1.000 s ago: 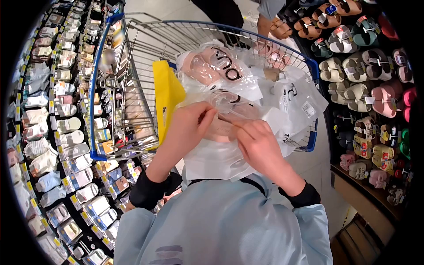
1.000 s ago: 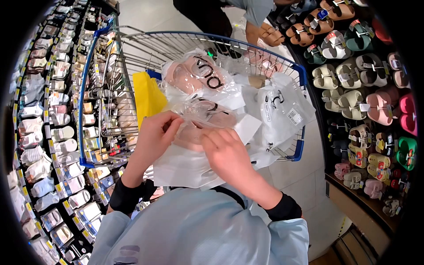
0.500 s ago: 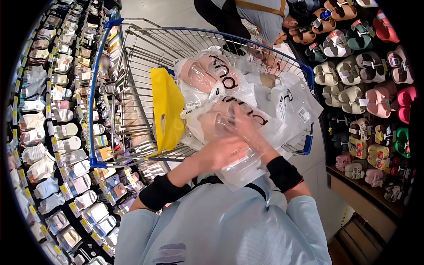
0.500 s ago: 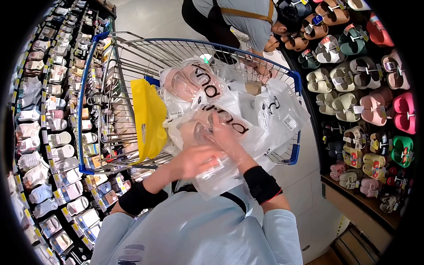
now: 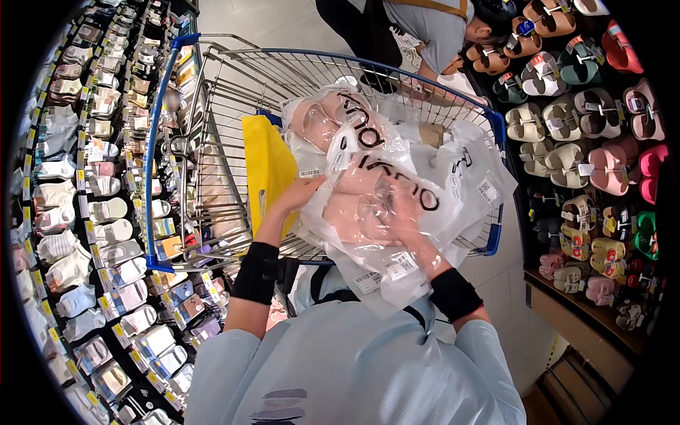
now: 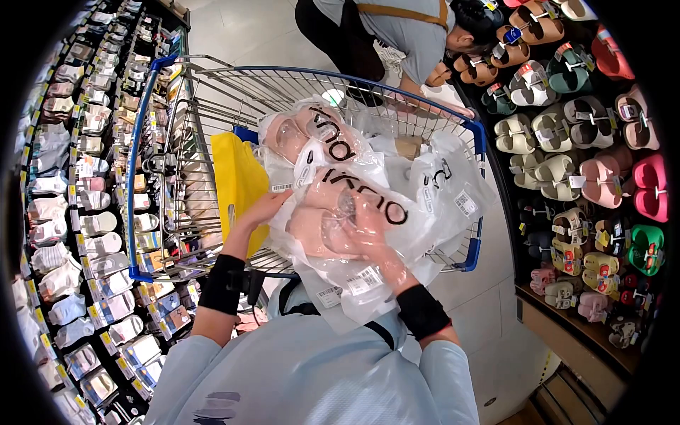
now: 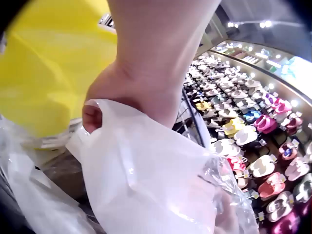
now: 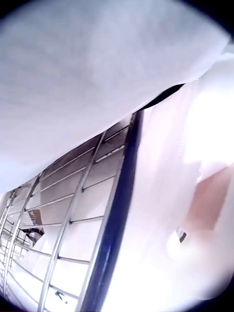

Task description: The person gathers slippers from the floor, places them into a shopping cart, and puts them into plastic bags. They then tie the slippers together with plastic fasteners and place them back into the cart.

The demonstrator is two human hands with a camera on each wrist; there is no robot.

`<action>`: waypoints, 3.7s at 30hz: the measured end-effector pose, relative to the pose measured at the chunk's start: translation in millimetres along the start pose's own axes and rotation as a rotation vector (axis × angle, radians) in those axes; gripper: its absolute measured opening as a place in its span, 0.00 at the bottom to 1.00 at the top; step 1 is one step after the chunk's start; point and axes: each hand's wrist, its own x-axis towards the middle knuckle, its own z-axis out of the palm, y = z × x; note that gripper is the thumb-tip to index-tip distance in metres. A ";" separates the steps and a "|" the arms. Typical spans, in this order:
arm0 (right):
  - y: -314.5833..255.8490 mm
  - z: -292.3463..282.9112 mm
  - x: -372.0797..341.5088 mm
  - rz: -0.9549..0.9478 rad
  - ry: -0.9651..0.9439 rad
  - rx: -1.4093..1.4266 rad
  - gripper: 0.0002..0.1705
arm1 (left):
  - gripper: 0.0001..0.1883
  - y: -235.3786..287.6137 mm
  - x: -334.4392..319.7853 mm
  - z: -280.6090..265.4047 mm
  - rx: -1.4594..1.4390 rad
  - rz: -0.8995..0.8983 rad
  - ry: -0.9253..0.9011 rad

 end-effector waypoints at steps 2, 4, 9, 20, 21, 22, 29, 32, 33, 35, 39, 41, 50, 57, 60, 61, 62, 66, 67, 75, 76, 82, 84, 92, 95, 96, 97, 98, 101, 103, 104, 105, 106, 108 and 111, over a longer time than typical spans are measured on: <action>-8.4 -19.0 -4.0 -0.181 0.058 -0.015 0.32 | 0.29 10.6 -12.5 10.2 -0.044 0.139 0.146; -16.9 -29.3 -6.4 -0.201 0.035 -0.026 0.32 | 0.27 28.7 -34.4 11.3 -0.086 0.284 0.289; -65.5 -62.6 -14.9 -0.401 0.063 -0.288 0.35 | 0.17 68.5 -97.2 3.0 -0.137 0.377 0.318; -81.0 -128.9 -57.0 -0.314 0.032 0.098 0.30 | 0.14 59.1 -122.8 -25.1 0.289 0.513 0.663; -77.7 -138.9 -65.2 -0.311 0.032 0.093 0.30 | 0.14 71.6 -115.0 -20.3 0.305 0.517 0.656; -73.3 -147.9 -74.6 -0.289 0.111 0.043 0.31 | 0.14 83.3 -99.6 -15.0 0.369 0.654 0.686; -19.5 -201.3 -141.8 -0.041 0.451 -0.159 0.28 | 0.26 189.9 13.5 -6.7 0.709 0.555 0.565; 5.2 -223.3 -193.3 0.198 0.655 -0.132 0.29 | 0.28 179.9 61.0 3.0 0.676 0.570 0.606; 16.0 -231.5 -212.6 0.264 0.839 -0.115 0.30 | 0.28 172.2 80.0 4.1 0.623 0.557 0.651; 27.5 -248.1 -251.0 0.325 1.069 -0.074 0.34 | 0.28 158.5 110.3 22.2 0.623 0.584 0.589; -8.1 -261.6 -257.7 0.171 1.216 0.091 0.41 | 0.25 143.0 134.9 89.2 0.664 0.536 0.453; -7.0 -254.7 -251.3 0.208 1.162 0.149 0.45 | 0.23 143.6 135.2 102.1 0.764 0.535 0.313; -3.4 -216.2 -121.9 -0.159 0.725 0.201 0.32 | 0.28 213.9 -45.3 112.1 -0.149 0.829 -0.188; 5.9 -190.1 -91.2 -0.195 0.517 0.036 0.32 | 0.08 175.2 -82.4 108.2 -0.327 0.580 0.020; 12.0 -175.3 -81.6 0.017 0.460 0.031 0.32 | 0.07 157.6 -73.4 91.1 -0.515 0.539 0.041; 12.6 -167.2 -76.3 0.093 0.406 -0.001 0.32 | 0.07 151.0 -69.5 90.9 -0.525 0.530 0.035; 14.0 -158.1 -71.5 0.166 0.355 -0.033 0.33 | 0.07 143.6 -63.8 91.7 -0.745 0.389 -0.044; 31.9 -121.6 -77.8 0.104 0.293 -0.181 0.35 | 0.07 79.8 -25.5 77.9 -1.129 0.228 -0.261; 34.3 -116.1 -81.5 0.108 0.270 -0.212 0.36 | 0.07 68.7 -19.4 75.6 -1.206 0.224 -0.318; 38.8 -99.7 -105.2 0.185 0.350 0.052 0.35 | 0.17 56.9 -17.8 102.0 -0.671 0.134 -0.307; 37.2 -96.9 -109.1 0.165 0.450 0.131 0.35 | 0.18 56.4 -17.5 103.1 -0.627 0.225 -0.307; 36.6 -98.5 -121.0 0.108 0.688 0.189 0.38 | 0.27 58.8 -14.5 127.7 -0.252 0.511 -0.354; 45.2 -106.2 -120.2 0.103 0.758 0.227 0.39 | 0.28 73.0 -21.8 123.3 -0.047 0.621 -0.315; 61.8 -149.2 -118.4 0.086 0.743 0.187 0.39 | 0.18 98.2 -22.8 142.7 0.246 0.878 -0.102; 57.9 -162.2 -111.7 0.082 0.699 0.240 0.38 | 0.16 127.4 -18.5 133.9 0.285 1.000 -0.048; 58.4 -164.7 -109.4 0.105 0.657 0.301 0.37 | 0.17 136.7 -14.7 132.4 0.306 1.022 -0.013; 63.5 -165.7 -106.1 0.108 0.660 0.303 0.37 | 0.17 141.6 -3.2 132.6 0.310 1.021 -0.016; 71.2 -165.2 -102.9 0.106 0.623 0.380 0.36 | 0.18 143.8 11.5 134.3 0.365 1.025 0.041; 89.2 -159.6 -102.2 0.182 0.589 0.568 0.32 | 0.20 137.6 46.1 140.5 0.423 0.989 0.039; 93.9 -158.6 -102.5 0.257 0.582 0.679 0.29 | 0.22 125.7 61.5 144.5 0.220 0.812 -0.144; 93.9 -159.6 -103.7 0.320 0.593 0.783 0.26 | 0.22 121.2 60.1 144.4 0.222 0.804 -0.142; 94.4 -160.8 -103.9 0.384 0.604 0.887 0.22 | 0.22 115.1 57.0 144.6 0.174 0.806 -0.142; 95.5 -162.9 -102.3 0.388 0.601 0.893 0.22 | 0.22 109.8 55.0 143.8 0.125 0.809 -0.143; 96.6 -167.9 -99.0 0.500 0.594 0.980 0.16 | 0.21 104.5 50.6 136.1 0.208 0.819 -0.123; 92.8 -175.5 -100.4 0.512 0.592 1.096 0.13 | 0.19 125.2 35.7 124.6 0.318 0.850 -0.085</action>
